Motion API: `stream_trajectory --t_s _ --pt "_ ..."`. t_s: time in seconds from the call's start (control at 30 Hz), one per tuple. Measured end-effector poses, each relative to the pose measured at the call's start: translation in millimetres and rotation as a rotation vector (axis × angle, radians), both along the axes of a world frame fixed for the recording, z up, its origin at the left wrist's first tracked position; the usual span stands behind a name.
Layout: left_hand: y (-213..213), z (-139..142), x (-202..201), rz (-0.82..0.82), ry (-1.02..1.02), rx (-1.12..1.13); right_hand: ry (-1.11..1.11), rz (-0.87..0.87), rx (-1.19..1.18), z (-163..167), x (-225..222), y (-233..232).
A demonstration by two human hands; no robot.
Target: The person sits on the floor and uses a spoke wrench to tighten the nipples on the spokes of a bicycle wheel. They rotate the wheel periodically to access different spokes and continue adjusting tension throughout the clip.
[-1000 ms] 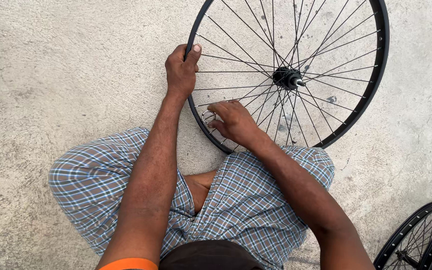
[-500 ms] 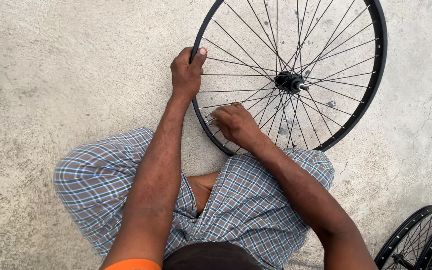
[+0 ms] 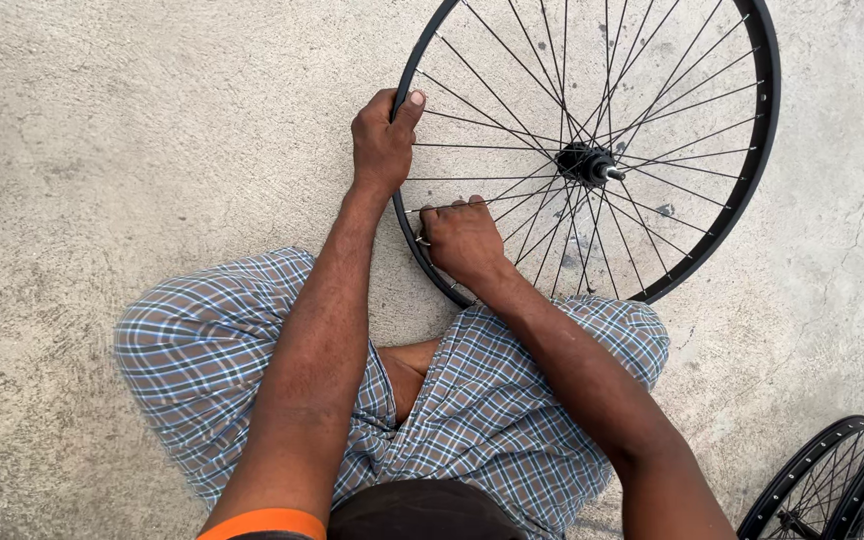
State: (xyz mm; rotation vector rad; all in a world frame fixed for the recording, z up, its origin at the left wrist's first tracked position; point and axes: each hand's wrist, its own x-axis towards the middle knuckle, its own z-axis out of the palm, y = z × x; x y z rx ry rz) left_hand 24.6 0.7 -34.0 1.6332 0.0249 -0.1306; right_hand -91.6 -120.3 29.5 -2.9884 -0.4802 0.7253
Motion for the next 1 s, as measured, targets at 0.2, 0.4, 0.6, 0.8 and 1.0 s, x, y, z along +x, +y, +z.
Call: stream_trajectory --t_s 0.2,0.4,0.6,0.8,1.0 --pt "4 0 0 0.003 0.024 0.038 -0.178 0.066 0.515 8 -13 -21" --pt "6 6 1 -0.01 0.071 -0.001 -0.214 0.035 0.531 0 -19 -22" --pt "7 7 0 -0.018 0.056 0.036 0.015 -0.008 0.01 4 1 6" --pt "12 7 5 -0.009 0.007 0.05 -0.207 0.04 0.495 17 -17 -6" --pt "13 15 1 0.009 0.017 0.003 -0.336 0.105 0.594 4 -36 -11"
